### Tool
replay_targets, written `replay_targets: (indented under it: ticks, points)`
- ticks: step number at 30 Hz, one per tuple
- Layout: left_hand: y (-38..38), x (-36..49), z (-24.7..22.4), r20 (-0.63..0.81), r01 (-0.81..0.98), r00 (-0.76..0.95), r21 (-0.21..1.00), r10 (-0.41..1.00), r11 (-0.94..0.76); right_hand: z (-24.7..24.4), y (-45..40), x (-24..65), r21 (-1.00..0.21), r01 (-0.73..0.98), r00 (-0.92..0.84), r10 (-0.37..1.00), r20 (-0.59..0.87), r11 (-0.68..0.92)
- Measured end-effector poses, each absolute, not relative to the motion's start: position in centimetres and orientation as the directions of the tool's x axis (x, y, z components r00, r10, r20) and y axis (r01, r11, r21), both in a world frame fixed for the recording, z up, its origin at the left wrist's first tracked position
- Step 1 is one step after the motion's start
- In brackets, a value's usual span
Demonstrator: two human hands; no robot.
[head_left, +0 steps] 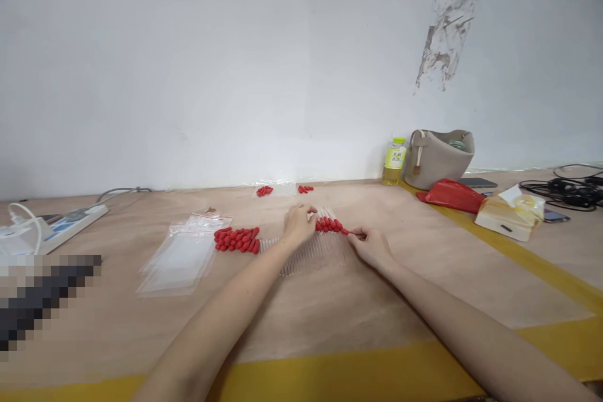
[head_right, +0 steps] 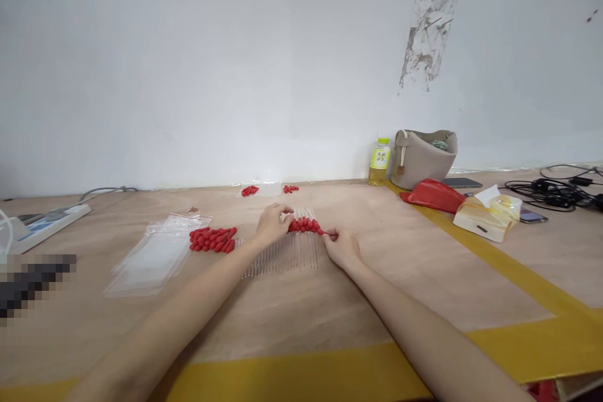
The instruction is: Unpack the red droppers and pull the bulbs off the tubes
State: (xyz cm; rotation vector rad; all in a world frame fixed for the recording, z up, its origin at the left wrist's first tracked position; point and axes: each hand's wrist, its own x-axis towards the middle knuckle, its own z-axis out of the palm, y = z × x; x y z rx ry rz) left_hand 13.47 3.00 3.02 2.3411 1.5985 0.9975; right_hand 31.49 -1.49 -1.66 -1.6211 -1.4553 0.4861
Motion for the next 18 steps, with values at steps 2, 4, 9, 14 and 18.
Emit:
replay_targets:
  ticks: [2,4,9,14,18]
  points:
    - [4.1,12.8,3.0,0.391,0.808,0.149,0.481,0.908,-0.340,-1.5,-1.8,31.4,-0.772,0.633,0.215,0.944,0.250,0.060]
    - [4.9,12.3,2.9,0.318,0.823,0.107,0.503,0.942,-0.263,-1.4,-2.0,31.2,-0.750,0.657,0.170,0.953,0.249,0.078]
    - [5.5,12.8,2.7,0.217,0.835,0.069,0.522,0.974,-0.175,-1.5,-2.0,31.0,-0.720,0.688,0.140,0.957,0.253,0.090]
    - [4.6,13.5,3.0,0.225,0.849,0.132,0.478,0.965,-0.227,-1.6,-1.7,31.2,-0.736,0.675,0.186,0.957,0.222,0.039]
    - [4.2,13.6,3.1,0.265,0.860,0.152,0.440,0.952,-0.260,-1.8,-1.4,31.3,-0.742,0.669,0.179,0.960,0.214,0.040]
